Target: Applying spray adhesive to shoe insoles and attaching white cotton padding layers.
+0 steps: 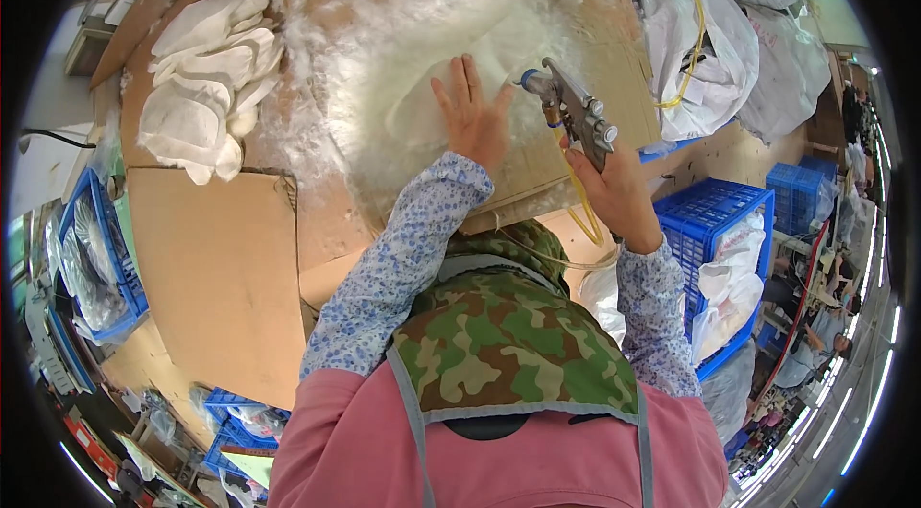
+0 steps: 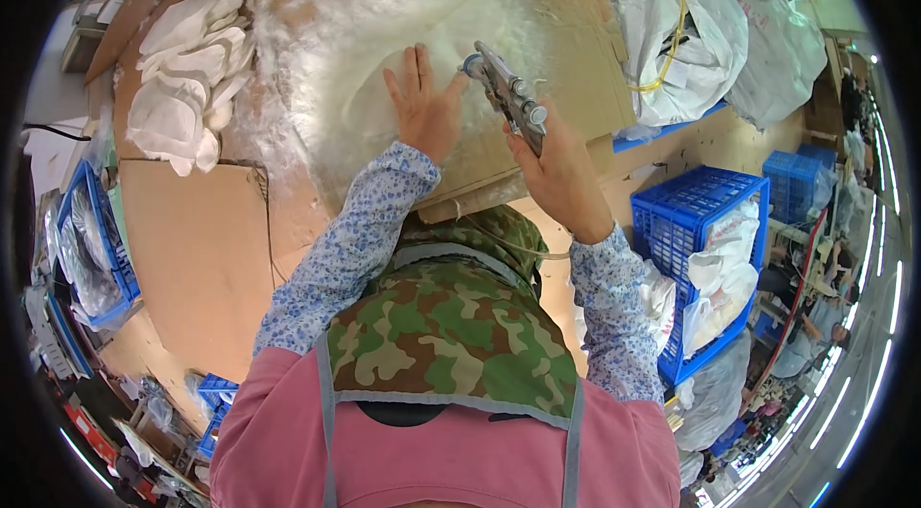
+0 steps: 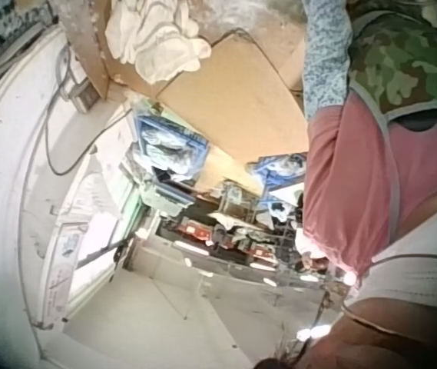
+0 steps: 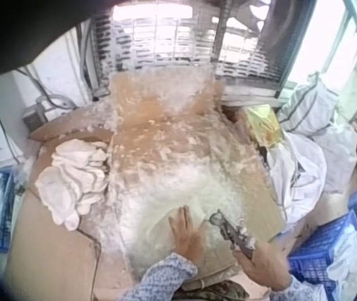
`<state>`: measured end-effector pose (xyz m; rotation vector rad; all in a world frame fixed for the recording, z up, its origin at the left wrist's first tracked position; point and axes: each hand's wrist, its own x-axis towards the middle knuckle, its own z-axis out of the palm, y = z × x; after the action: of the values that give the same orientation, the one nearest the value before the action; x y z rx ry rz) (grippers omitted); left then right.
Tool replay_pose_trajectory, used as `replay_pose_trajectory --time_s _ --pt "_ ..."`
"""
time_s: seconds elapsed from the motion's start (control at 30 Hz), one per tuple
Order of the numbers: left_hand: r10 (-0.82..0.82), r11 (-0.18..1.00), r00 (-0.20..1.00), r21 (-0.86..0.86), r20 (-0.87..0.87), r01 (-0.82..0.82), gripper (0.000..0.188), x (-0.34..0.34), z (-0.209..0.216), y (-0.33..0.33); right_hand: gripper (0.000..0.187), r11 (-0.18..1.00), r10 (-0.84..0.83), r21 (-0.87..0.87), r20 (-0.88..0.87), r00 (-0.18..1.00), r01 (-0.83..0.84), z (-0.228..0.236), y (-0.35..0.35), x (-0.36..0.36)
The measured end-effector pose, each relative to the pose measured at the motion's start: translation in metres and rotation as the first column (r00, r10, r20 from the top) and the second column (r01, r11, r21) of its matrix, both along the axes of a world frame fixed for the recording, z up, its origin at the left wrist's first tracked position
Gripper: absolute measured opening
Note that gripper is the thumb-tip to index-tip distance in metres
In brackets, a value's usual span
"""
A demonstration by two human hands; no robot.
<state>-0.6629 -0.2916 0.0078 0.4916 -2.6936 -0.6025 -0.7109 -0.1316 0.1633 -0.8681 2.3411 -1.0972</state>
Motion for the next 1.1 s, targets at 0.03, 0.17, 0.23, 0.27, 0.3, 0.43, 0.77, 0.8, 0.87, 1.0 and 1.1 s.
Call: replay_pose_trajectory --time_s 0.03,0.17,0.23,0.27,0.3,0.43,0.77,0.8,0.87,1.0,1.1 --pt "0.014 1.0 1.0 -0.012 -0.014 -0.014 0.037 0.003 0.001 0.001 0.021 1.0 0.003 0.001 -0.001 1.0 -0.003 0.001 -0.001 0.002" --pt "0.008 0.999 1.0 0.049 -0.017 -0.007 0.036 0.022 0.006 -0.001 0.023 0.999 0.021 0.024 0.035 0.999 -0.022 0.004 -0.003 0.007" --pt "0.014 0.998 1.0 0.066 -0.026 -0.012 0.036 0.034 0.01 -0.003 0.023 0.998 0.033 0.046 0.045 0.998 -0.035 0.005 -0.004 0.01" --pt "0.006 0.998 1.0 0.063 -0.017 -0.005 0.036 0.04 0.011 -0.005 0.023 0.998 0.039 0.047 0.052 0.998 -0.041 0.006 -0.004 0.011" --pt "-0.009 0.999 1.0 0.047 -0.014 0.01 0.036 0.047 0.013 -0.007 0.022 0.998 0.045 0.049 0.059 0.997 -0.048 0.006 -0.005 0.013" --pt "-0.004 0.999 0.997 0.053 0.083 0.0 0.042 0.078 0.017 -0.013 0.02 0.997 0.073 0.034 0.079 0.994 -0.076 0.007 -0.007 0.019" --pt "0.27 0.925 0.962 0.29 -0.041 -0.247 0.035 0.113 0.025 -0.038 0.022 0.991 0.135 -0.044 0.168 0.977 -0.13 0.001 -0.012 0.027" --pt "0.367 0.854 0.929 0.414 -0.047 -0.316 0.038 0.11 0.024 -0.042 0.023 0.986 0.142 -0.104 0.149 0.979 -0.127 -0.001 -0.013 0.027" --pt "0.403 0.793 0.915 0.505 -0.016 -0.341 0.038 0.102 0.021 -0.05 0.023 0.988 0.153 -0.058 0.179 0.972 -0.145 -0.002 -0.012 0.024" --pt "0.387 0.731 0.922 0.611 -0.005 -0.304 0.036 0.095 0.014 -0.064 0.02 0.989 0.147 -0.01 0.215 0.965 -0.148 -0.003 -0.011 0.018" --pt "0.347 0.74 0.937 0.599 0.05 -0.306 0.037 0.094 0.009 -0.067 0.021 0.993 0.079 0.069 0.23 0.97 -0.098 -0.002 -0.011 0.014"
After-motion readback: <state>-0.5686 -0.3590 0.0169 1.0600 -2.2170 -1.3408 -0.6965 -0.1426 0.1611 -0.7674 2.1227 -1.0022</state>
